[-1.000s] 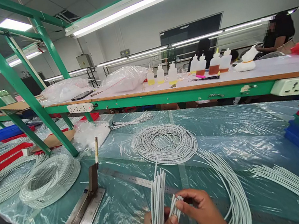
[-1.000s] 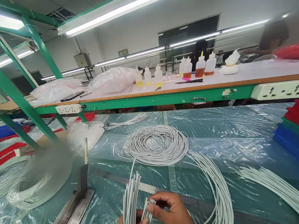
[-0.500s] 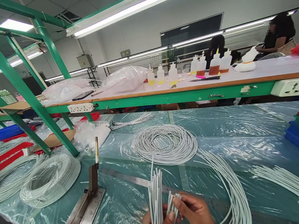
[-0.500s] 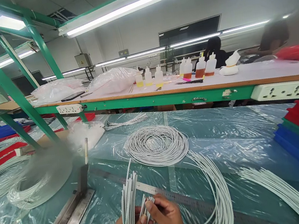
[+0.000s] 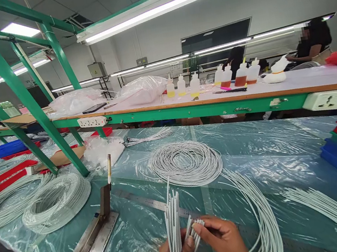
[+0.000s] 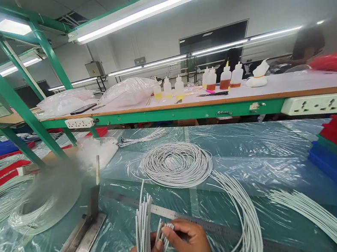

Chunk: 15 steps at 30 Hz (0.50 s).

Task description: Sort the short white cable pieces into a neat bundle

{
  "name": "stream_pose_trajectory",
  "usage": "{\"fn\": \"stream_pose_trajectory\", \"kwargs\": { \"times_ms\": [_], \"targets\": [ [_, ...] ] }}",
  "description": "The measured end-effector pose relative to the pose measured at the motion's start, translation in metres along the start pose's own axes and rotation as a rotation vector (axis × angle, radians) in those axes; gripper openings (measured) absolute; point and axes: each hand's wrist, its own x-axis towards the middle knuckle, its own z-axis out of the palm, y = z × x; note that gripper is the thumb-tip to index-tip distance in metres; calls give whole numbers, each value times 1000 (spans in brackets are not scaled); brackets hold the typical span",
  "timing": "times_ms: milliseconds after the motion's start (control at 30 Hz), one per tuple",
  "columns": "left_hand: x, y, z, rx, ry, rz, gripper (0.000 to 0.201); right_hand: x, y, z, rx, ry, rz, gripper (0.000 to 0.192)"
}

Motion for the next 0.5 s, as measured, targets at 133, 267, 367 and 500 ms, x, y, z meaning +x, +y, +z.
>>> {"fn": "stream_pose_trajectory", "kwargs": {
  "times_ms": [133, 267, 367, 500],
  "targets": [
    [2, -9, -3, 34, 10, 26, 43, 0, -1, 0, -45, -15, -35, 29],
    [2, -13, -4, -39, 0, -27, 44, -1, 2, 1, -67, 35, -60, 29],
    [0, -12, -4, -87, -22, -50, 43, -2, 2, 1, -43, 41, -68, 29],
    [-2, -7, -4, -109, -48, -98, 41, -5, 1, 1, -32, 47, -46, 28]
  ]
}}
